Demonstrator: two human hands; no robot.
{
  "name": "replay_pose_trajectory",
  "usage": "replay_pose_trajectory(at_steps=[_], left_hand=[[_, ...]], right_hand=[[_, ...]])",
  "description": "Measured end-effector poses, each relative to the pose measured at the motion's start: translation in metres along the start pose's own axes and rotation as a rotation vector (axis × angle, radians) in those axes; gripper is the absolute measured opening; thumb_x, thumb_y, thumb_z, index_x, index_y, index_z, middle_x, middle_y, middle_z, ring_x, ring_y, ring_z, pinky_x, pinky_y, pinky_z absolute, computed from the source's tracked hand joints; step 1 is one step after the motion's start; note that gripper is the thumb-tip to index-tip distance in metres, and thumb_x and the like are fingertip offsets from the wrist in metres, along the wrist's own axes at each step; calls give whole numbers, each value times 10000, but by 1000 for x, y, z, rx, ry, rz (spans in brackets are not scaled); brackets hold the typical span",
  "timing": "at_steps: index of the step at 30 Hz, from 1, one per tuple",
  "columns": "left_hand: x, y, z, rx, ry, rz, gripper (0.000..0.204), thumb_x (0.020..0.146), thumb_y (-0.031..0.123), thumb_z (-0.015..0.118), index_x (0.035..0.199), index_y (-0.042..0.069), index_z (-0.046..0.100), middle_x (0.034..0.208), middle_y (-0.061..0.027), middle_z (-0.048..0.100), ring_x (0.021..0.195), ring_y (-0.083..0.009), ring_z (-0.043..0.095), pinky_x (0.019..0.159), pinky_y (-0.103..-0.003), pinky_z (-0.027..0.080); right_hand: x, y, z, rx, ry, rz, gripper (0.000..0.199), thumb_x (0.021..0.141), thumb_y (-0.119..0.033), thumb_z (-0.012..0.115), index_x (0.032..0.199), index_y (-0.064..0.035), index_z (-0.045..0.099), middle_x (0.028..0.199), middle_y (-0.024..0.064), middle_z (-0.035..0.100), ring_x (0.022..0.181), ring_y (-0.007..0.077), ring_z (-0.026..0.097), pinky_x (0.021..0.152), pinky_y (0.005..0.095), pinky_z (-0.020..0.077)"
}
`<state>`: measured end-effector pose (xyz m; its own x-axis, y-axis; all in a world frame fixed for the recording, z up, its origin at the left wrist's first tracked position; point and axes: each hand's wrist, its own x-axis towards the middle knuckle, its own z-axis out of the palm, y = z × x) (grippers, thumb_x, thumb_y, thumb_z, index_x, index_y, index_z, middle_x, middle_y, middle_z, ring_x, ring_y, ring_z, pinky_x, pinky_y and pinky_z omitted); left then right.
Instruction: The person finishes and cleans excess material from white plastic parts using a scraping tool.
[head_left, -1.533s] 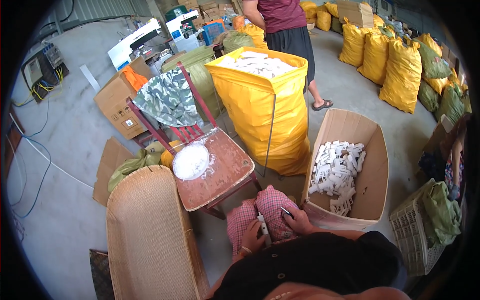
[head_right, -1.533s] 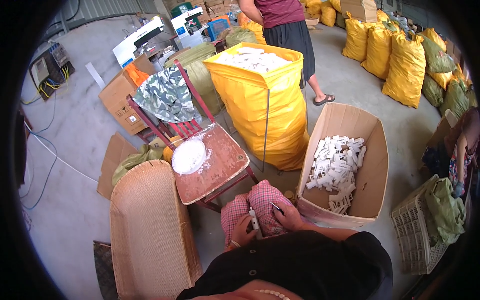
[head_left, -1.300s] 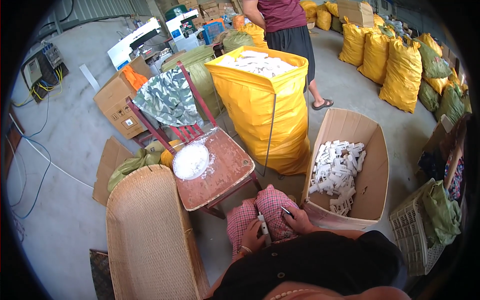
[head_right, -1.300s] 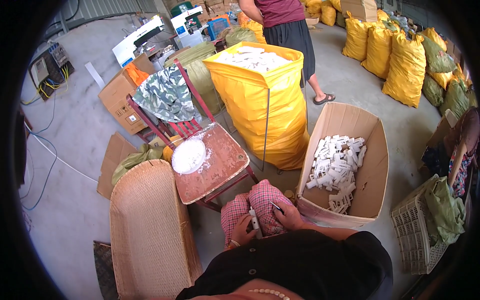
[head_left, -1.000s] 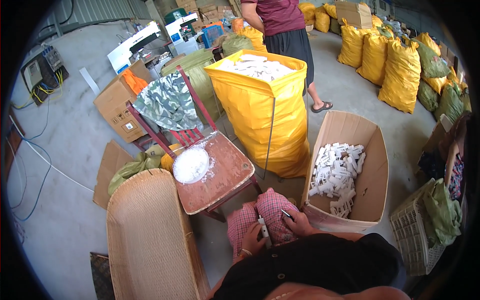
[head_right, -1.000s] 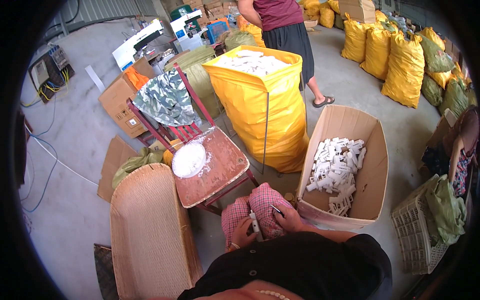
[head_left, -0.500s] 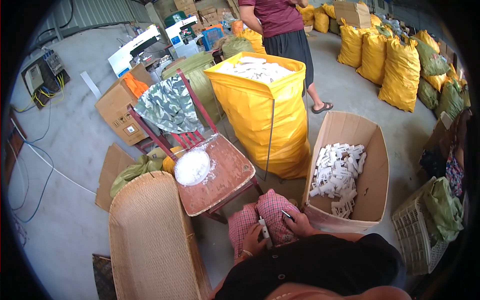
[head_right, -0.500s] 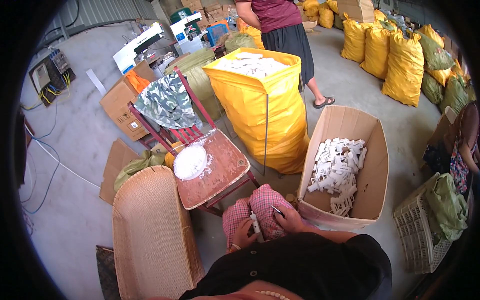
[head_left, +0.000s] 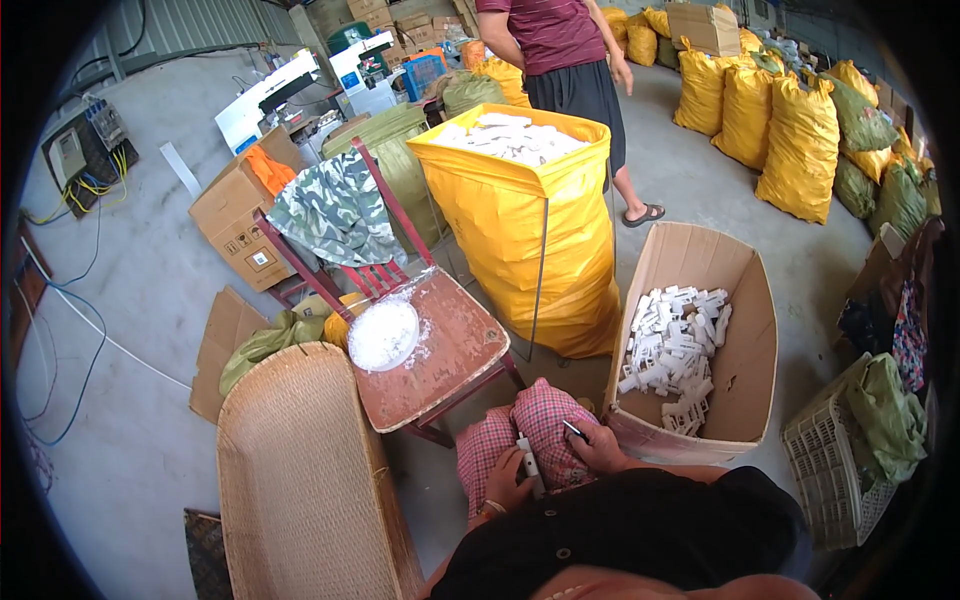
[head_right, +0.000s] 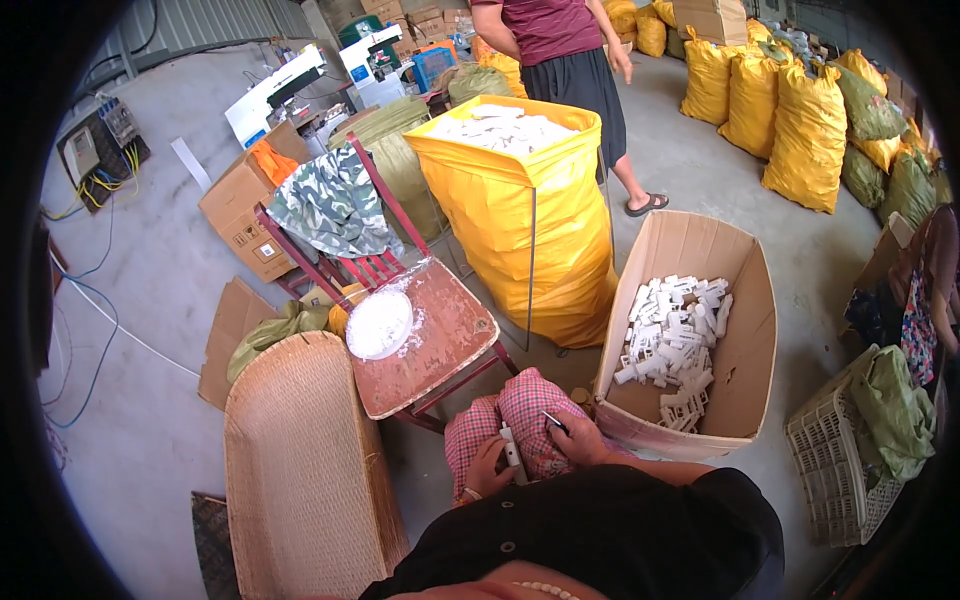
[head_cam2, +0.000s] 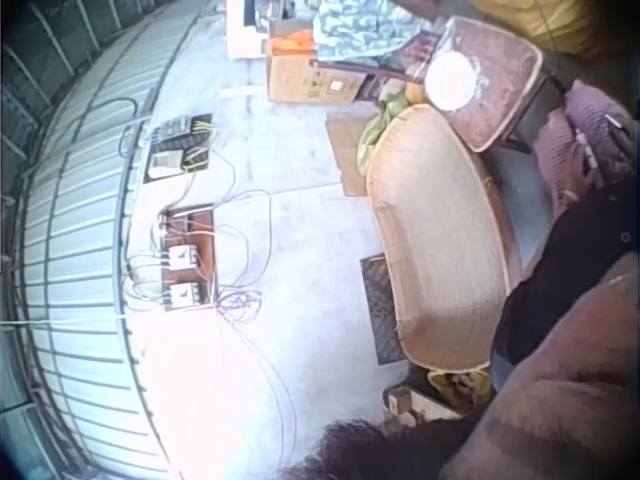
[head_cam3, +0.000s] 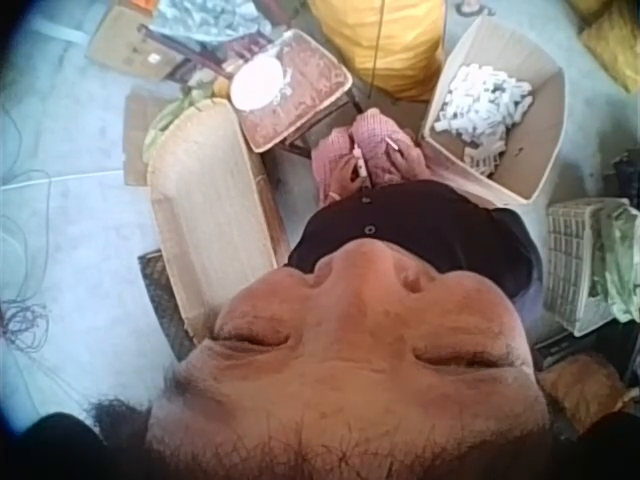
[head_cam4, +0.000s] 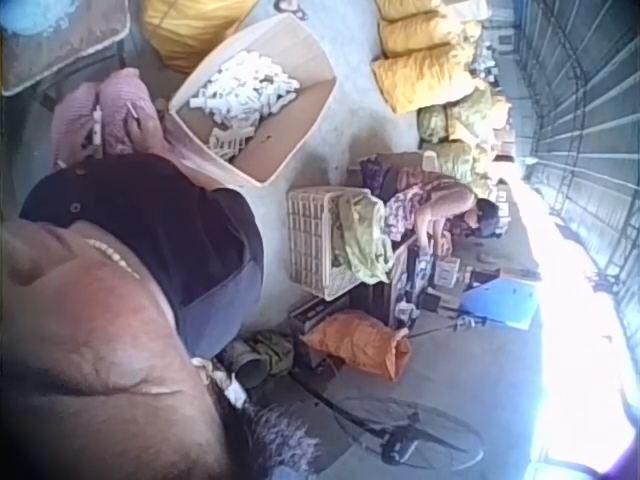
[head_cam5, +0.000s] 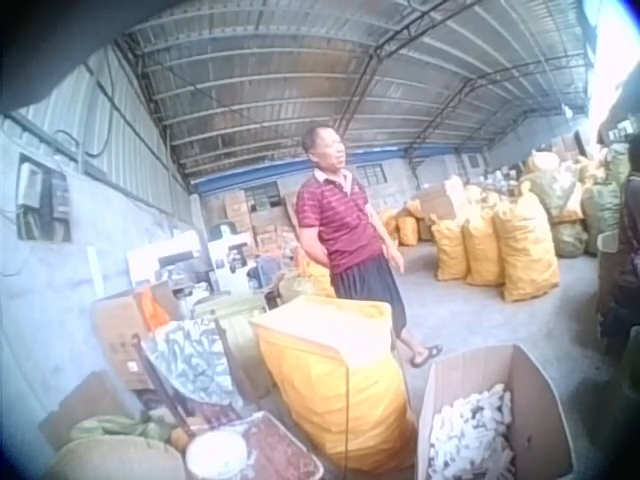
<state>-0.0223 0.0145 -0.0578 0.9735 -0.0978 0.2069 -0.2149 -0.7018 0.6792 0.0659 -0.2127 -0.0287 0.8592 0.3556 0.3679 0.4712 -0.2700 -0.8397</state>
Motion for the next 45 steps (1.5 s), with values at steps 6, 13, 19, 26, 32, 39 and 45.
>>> replay_pose_trajectory(at_steps=[6, 13, 19, 26, 32, 39, 45], left_hand=[[-1, 0, 0, -13, 5, -7, 593, 700, 202, 698, 1245, 70, 506, 1295, -156, 483, 1157, -345, 507, 945, -397, 445], [-1, 1, -2, -7, 2, 6, 584, 700, 215, 703, 1239, 86, 518, 1294, -152, 484, 1145, -344, 516, 937, -400, 449], [-1, 5, -4, -4, 17, -1, 570, 708, 219, 700, 1236, 99, 524, 1295, -138, 488, 1135, -340, 525, 915, -402, 466], [0, 6, -5, -8, 15, 1, 564, 704, 212, 703, 1230, 102, 531, 1293, -138, 489, 1136, -341, 523, 915, -401, 466], [-1, 10, -8, 10, 16, 25, 556, 694, 207, 712, 1212, 98, 541, 1284, -149, 490, 1148, -344, 514, 934, -403, 454], [-1, 15, -9, -6, 24, 0, 546, 702, 190, 714, 1212, 103, 541, 1288, -151, 484, 1157, -349, 503, 944, -404, 450], [0, 13, -11, 31, -23, -29, 600, 691, 246, 745, 1242, 140, 532, 1306, -133, 469, 1146, -331, 519, 907, -396, 473]], right_hand=[[0, 1, 1, -3, -2, -2, 127, 847, -99, 602, 950, -25, 612, 737, 187, 581, 646, 325, 596, 596, 374, 476], [-1, -1, -1, -9, -18, 17, 124, 856, -103, 596, 948, -22, 611, 742, 192, 583, 651, 321, 596, 607, 373, 477], [1, -3, -1, 2, -12, 9, 127, 849, -98, 597, 951, -23, 612, 752, 191, 586, 661, 326, 597, 614, 375, 479], [1, -5, -1, -3, -2, 9, 122, 849, -100, 598, 942, -22, 610, 754, 189, 582, 668, 329, 596, 611, 380, 476], [0, -6, -1, 2, 24, -1, 115, 855, -107, 600, 931, -21, 607, 744, 189, 573, 639, 322, 577, 604, 377, 472], [0, -2, -2, -24, 15, 1, 113, 852, -104, 601, 931, -23, 609, 741, 195, 576, 632, 327, 582, 601, 377, 475], [3, -7, -4, 14, -20, 61, 168, 846, -146, 585, 969, -32, 604, 798, 221, 595, 750, 396, 601, 656, 430, 483]])
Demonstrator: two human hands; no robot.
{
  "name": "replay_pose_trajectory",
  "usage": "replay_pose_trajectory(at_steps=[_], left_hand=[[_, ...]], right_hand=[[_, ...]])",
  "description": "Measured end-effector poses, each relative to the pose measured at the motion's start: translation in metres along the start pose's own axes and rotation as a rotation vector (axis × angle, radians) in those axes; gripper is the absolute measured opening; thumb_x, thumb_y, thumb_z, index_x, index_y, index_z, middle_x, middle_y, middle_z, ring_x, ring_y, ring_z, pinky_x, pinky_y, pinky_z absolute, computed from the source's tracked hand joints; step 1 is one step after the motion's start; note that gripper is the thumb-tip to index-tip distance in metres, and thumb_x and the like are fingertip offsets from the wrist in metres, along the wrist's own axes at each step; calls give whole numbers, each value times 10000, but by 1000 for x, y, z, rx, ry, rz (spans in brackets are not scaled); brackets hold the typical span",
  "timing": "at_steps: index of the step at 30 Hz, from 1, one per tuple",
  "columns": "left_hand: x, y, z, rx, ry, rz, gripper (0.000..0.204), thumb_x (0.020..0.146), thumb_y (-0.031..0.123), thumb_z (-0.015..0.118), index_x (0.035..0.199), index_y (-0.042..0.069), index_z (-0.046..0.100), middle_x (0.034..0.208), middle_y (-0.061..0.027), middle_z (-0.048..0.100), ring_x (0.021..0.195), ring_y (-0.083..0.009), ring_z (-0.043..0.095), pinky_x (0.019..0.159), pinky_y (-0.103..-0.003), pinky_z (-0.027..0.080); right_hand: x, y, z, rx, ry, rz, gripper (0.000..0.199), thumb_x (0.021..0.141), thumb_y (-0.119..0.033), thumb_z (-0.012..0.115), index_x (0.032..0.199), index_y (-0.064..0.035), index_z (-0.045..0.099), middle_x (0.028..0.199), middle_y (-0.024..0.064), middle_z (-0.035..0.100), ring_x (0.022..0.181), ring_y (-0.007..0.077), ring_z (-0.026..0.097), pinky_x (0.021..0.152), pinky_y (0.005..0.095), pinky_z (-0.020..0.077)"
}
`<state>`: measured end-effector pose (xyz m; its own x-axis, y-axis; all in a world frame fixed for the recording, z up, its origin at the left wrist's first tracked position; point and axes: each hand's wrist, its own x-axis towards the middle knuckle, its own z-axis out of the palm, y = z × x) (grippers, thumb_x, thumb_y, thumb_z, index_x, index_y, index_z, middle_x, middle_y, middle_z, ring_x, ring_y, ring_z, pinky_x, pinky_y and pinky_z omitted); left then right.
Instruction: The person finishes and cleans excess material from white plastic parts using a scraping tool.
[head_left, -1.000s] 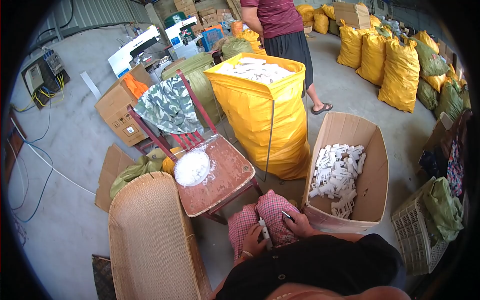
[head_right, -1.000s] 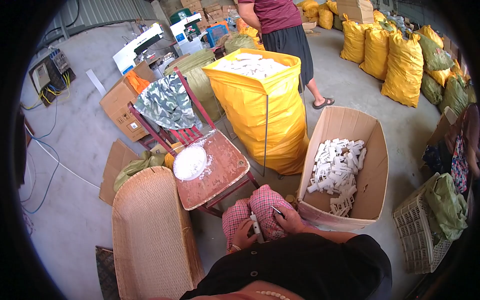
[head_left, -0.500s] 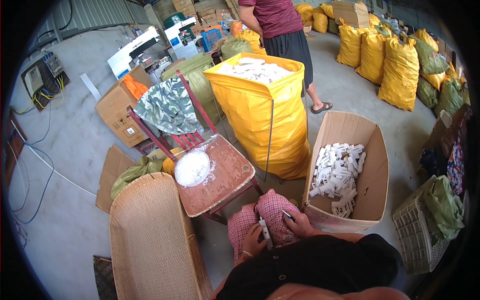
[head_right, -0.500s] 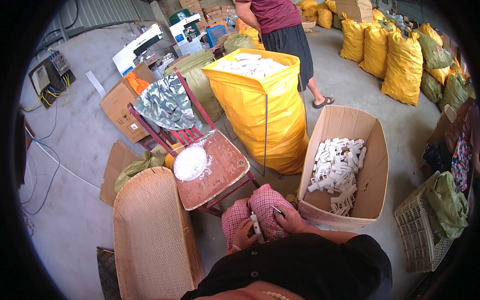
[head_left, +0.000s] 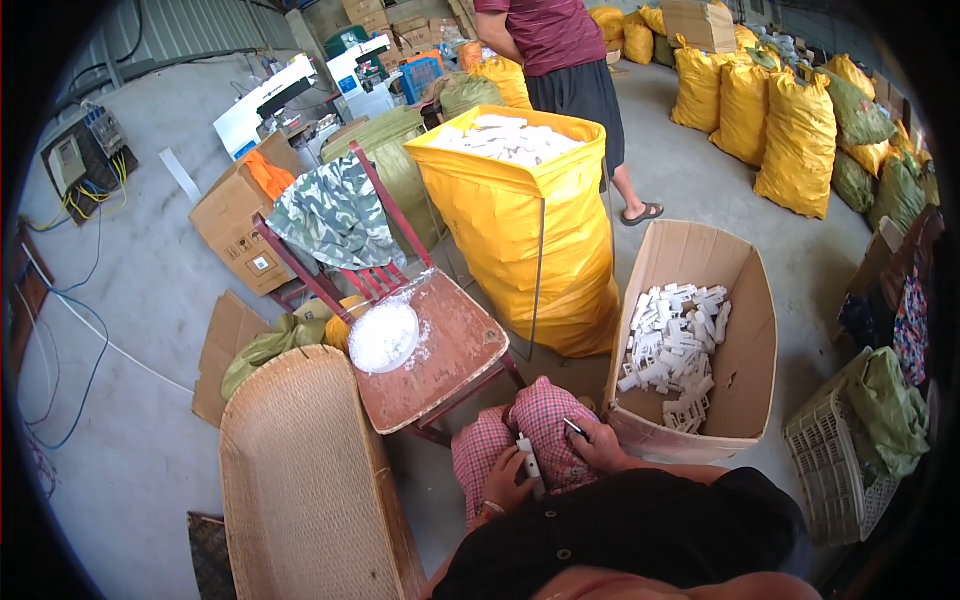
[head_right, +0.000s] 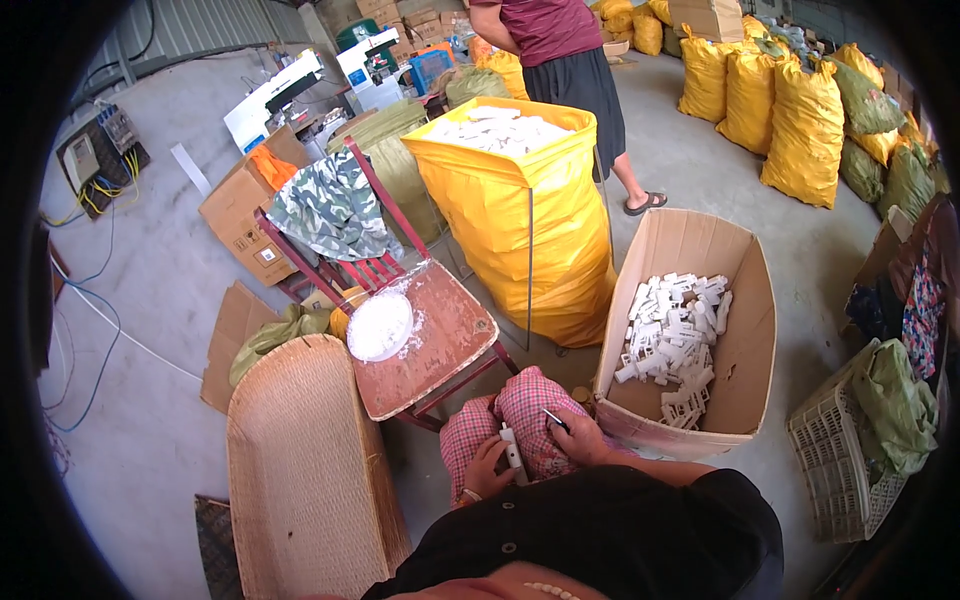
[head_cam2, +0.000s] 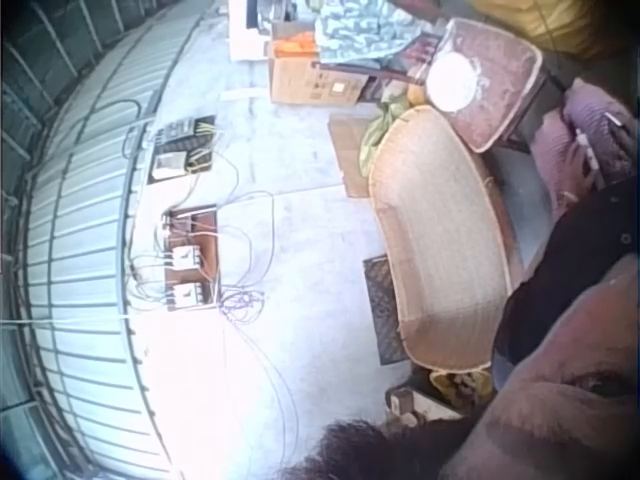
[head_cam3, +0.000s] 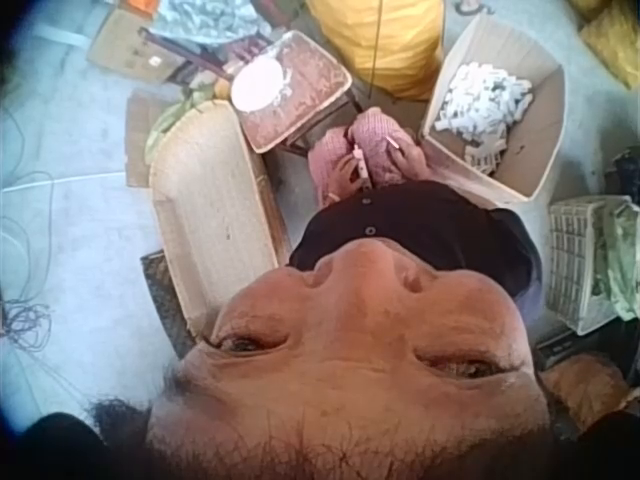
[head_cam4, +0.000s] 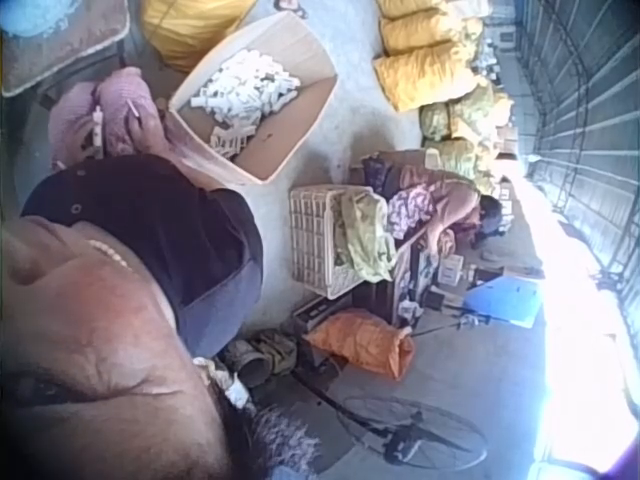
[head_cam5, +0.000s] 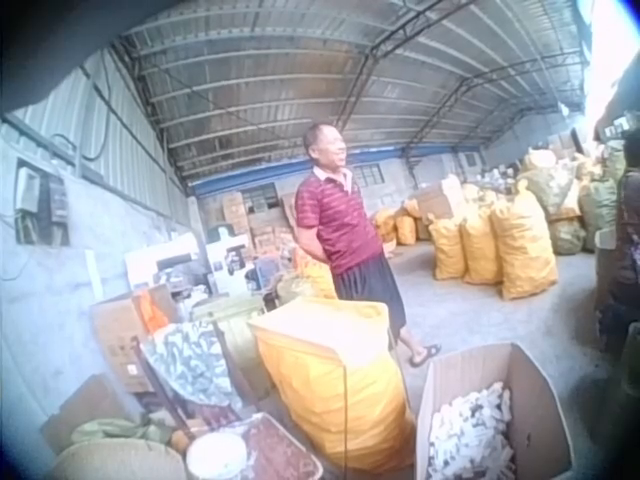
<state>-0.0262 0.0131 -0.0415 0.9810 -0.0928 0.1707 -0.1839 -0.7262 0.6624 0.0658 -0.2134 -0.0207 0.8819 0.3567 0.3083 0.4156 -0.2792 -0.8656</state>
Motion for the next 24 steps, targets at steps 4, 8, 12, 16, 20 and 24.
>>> replay_pose_trajectory(at_steps=[4, 8, 12, 16, 20, 24], left_hand=[[-1, 0, -1, -19, 20, -5, 564, 691, 188, 734, 1212, 94, 540, 1296, -154, 476, 1152, -355, 507, 944, -409, 452], [-3, 2, -3, -68, 63, 145, 579, 665, 164, 766, 1195, 97, 542, 1302, -153, 471, 1166, -360, 502, 945, -405, 458], [0, -3, 4, -166, -35, -7, 592, 665, 150, 776, 1204, 121, 530, 1337, -144, 446, 1207, -354, 477, 959, -397, 453], [8, -10, 7, -227, -23, 3, 597, 672, 125, 767, 1217, 134, 521, 1378, -153, 403, 1231, -359, 455, 958, -399, 457], [6, -45, 29, -370, -161, -102, 628, 699, 119, 732, 1275, 142, 482, 1394, -183, 375, 1232, -397, 438, 959, -418, 453], [6, -6, 4, -188, -129, 6, 639, 712, 124, 713, 1300, 167, 466, 1396, -183, 377, 1224, -394, 447, 953, -425, 456]], right_hand=[[68, -23, -34, 109, 23, -59, 149, 853, -78, 561, 982, -4, 569, 835, 128, 556, 791, 193, 556, 706, 353, 459], [285, -80, -148, -23, 454, -402, 257, 933, -125, 495, 1123, 47, 517, 760, 155, 543, 677, 232, 550, 606, 365, 435], [444, -136, -219, -373, 823, -438, 338, 913, -215, 488, 1215, -66, 514, 993, 265, 607, 932, 437, 586, 792, 437, 473], [448, -9, -166, -628, 403, 22, 290, 912, -241, 428, 951, -20, 612, 911, 240, 648, 910, 406, 618, 758, 491, 499], [209, 45, 6, -631, -94, -389, 164, 879, -84, 434, 959, -41, 570, 887, 189, 643, 797, 345, 639, 648, 442, 507], [58, 11, 37, -288, 114, 54, 198, 880, -161, 527, 1061, -97, 575, 865, 188, 627, 799, 384, 614, 687, 471, 500]])
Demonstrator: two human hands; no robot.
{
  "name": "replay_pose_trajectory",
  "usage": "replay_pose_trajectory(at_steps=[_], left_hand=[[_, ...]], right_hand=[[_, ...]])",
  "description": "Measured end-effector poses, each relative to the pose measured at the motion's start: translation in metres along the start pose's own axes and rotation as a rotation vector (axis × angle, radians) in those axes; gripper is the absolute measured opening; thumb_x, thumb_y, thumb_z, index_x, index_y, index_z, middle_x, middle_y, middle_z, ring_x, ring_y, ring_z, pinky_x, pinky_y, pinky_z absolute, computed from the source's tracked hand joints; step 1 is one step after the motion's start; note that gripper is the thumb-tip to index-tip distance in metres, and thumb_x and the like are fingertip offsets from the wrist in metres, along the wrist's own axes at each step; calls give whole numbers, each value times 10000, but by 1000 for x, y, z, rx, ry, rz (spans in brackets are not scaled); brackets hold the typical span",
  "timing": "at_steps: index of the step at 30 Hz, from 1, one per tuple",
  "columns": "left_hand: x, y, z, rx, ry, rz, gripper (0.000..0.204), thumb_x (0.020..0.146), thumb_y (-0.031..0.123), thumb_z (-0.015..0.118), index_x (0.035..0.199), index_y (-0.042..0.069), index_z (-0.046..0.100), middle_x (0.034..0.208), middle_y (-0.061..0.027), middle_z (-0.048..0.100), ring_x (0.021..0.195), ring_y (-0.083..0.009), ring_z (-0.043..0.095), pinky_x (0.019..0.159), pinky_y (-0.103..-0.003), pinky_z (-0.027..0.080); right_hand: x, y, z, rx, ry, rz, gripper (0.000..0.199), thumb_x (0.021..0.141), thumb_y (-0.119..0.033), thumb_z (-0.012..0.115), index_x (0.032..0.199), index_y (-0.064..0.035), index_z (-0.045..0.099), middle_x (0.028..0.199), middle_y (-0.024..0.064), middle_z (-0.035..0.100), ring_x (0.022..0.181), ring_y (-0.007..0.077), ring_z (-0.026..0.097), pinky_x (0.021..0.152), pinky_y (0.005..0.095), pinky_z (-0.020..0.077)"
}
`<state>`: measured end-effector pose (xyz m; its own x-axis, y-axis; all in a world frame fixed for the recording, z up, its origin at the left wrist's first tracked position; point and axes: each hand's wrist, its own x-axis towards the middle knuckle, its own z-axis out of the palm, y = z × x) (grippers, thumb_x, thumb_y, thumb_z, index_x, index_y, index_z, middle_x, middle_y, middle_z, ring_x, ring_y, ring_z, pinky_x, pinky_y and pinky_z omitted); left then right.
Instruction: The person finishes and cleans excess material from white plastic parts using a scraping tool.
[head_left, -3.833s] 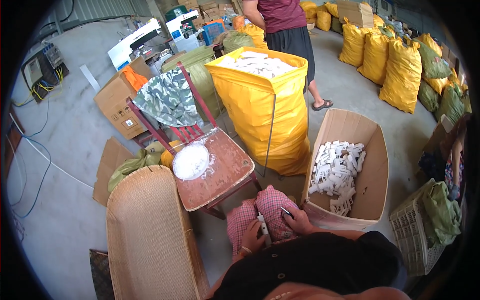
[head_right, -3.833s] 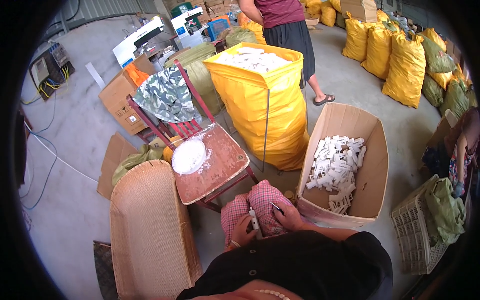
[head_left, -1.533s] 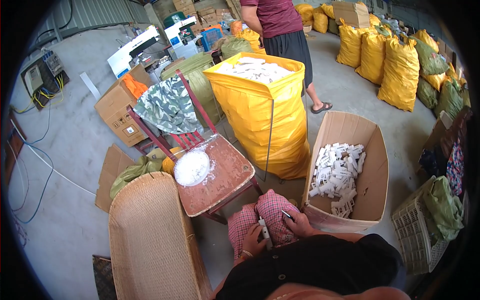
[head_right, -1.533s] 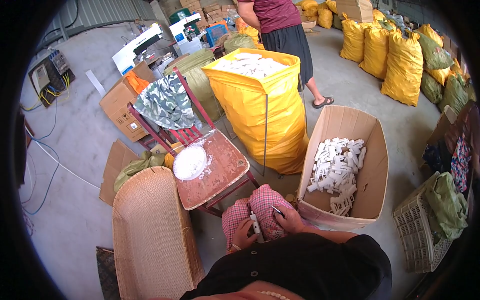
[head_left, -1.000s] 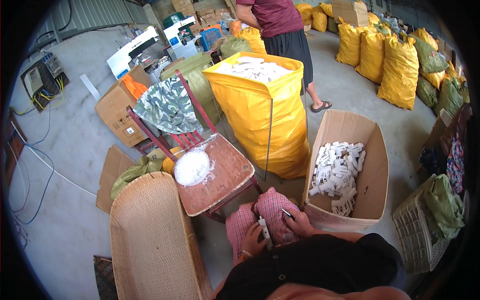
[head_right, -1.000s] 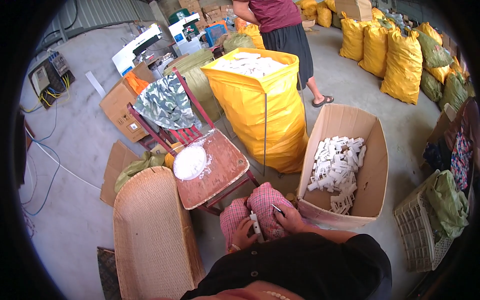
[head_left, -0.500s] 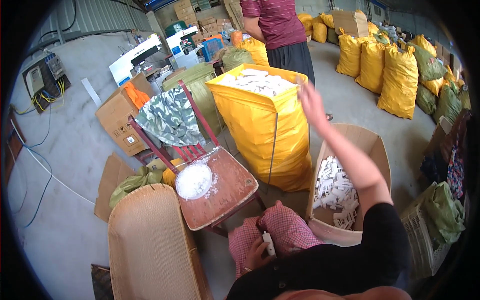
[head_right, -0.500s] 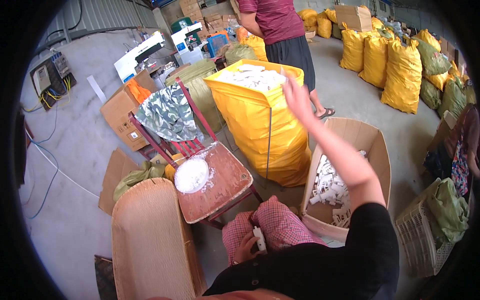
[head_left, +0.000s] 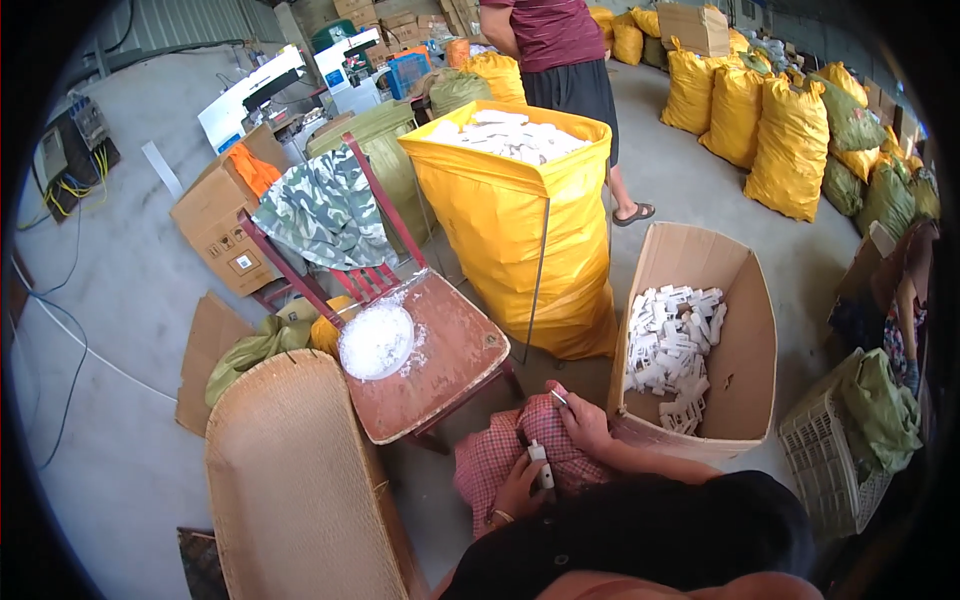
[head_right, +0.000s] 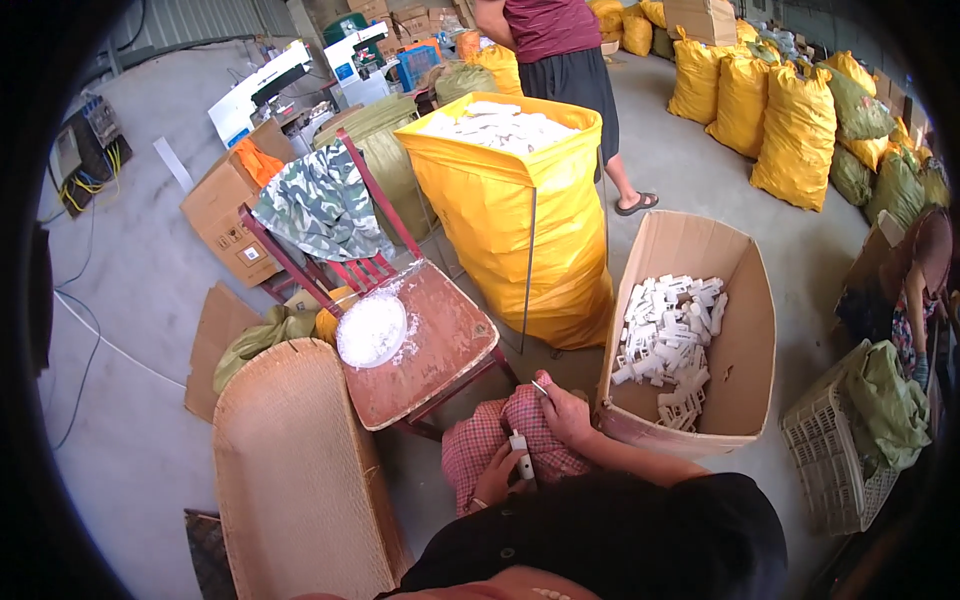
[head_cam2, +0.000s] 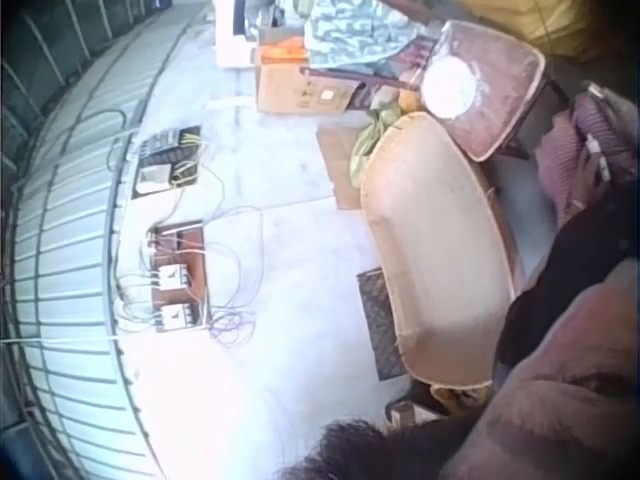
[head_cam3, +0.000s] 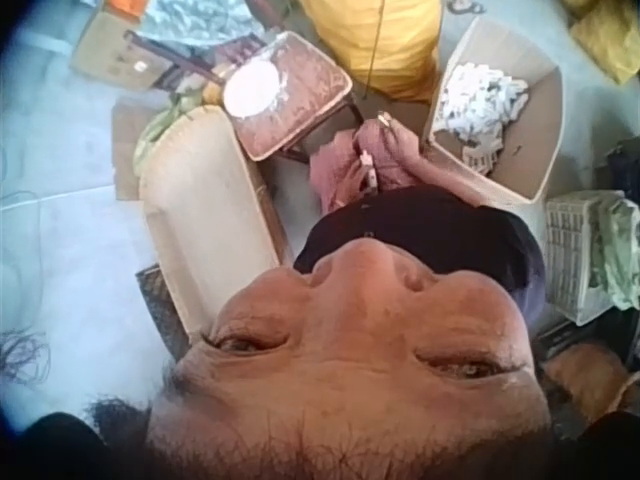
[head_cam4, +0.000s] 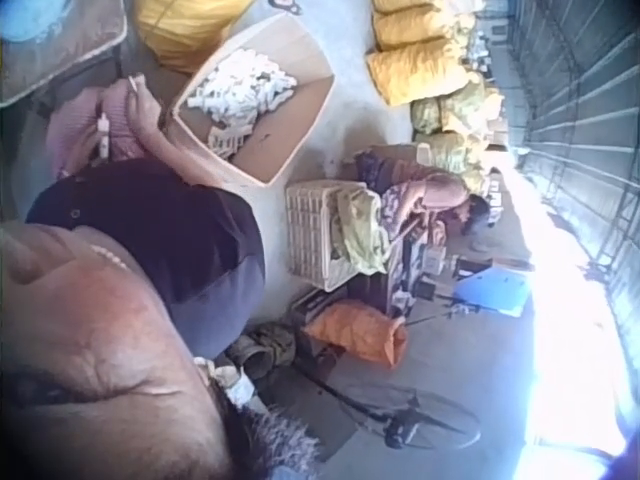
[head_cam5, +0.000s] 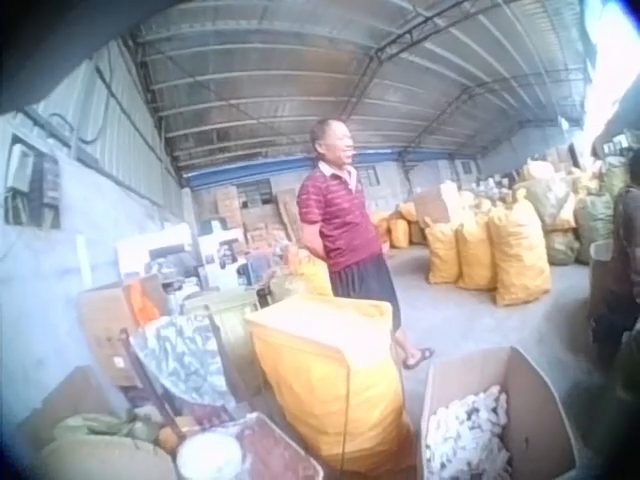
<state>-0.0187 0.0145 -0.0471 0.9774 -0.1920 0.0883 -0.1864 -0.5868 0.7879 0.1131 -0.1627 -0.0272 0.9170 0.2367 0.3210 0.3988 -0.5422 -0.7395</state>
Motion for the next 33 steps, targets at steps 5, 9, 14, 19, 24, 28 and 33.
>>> replay_pose_trajectory(at_steps=[5, 9, 14, 19, 24, 28, 33], left_hand=[[-4, 9, -2, 119, 26, 4, 615, 724, 177, 719, 1293, 187, 488, 1393, -153, 400, 1196, -354, 485, 899, -389, 485], [-4, 23, -5, 119, 37, -28, 581, 745, 168, 682, 1291, 178, 485, 1379, -173, 411, 1208, -381, 468, 949, -423, 454], [-4, 24, -6, 146, 47, -46, 555, 762, 193, 665, 1290, 172, 493, 1360, -160, 439, 1195, -369, 482, 949, -417, 449], [-4, 28, -8, 155, 35, -57, 572, 759, 200, 664, 1300, 173, 482, 1356, -163, 438, 1191, -370, 484, 945, -418, 452], [-3, 18, -4, 182, 17, -57, 599, 750, 193, 669, 1314, 177, 468, 1359, -174, 429, 1195, -379, 477, 953, -417, 449], [-6, 15, 0, 203, 15, -35, 623, 733, 216, 714, 1310, 193, 480, 1368, -147, 428, 1218, -353, 464, 951, -415, 450], [-15, 3, 9, 77, 26, 37, 610, 726, 218, 719, 1280, 99, 491, 1375, -199, 398, 1269, -381, 404, 1023, -411, 390]], right_hand=[[-39, 14, -33, -22, -93, -131, 229, 880, -144, 534, 1102, -95, 562, 889, 181, 613, 821, 364, 614, 693, 448, 496], [-43, 22, -35, -31, -123, -155, 265, 871, -130, 535, 1133, -94, 544, 934, 182, 610, 844, 366, 612, 706, 443, 498], [-44, 25, -29, -24, -100, -150, 254, 874, -128, 532, 1124, -88, 546, 929, 180, 609, 848, 367, 611, 709, 436, 500], [-40, 23, -29, 18, -57, -181, 261, 857, -134, 544, 1117, -113, 554, 945, 194, 618, 825, 381, 614, 680, 465, 511], [-40, 20, -33, 32, -60, -157, 242, 862, -116, 538, 1100, -83, 564, 924, 178, 610, 857, 365, 609, 722, 433, 500], [-42, 21, -34, 46, -47, -172, 239, 857, -118, 544, 1092, -82, 568, 924, 180, 610, 857, 367, 608, 721, 434, 500], [-52, 17, -35, 71, -119, -66, 288, 862, -124, 538, 1148, -99, 565, 958, 188, 612, 894, 367, 610, 753, 429, 500]])
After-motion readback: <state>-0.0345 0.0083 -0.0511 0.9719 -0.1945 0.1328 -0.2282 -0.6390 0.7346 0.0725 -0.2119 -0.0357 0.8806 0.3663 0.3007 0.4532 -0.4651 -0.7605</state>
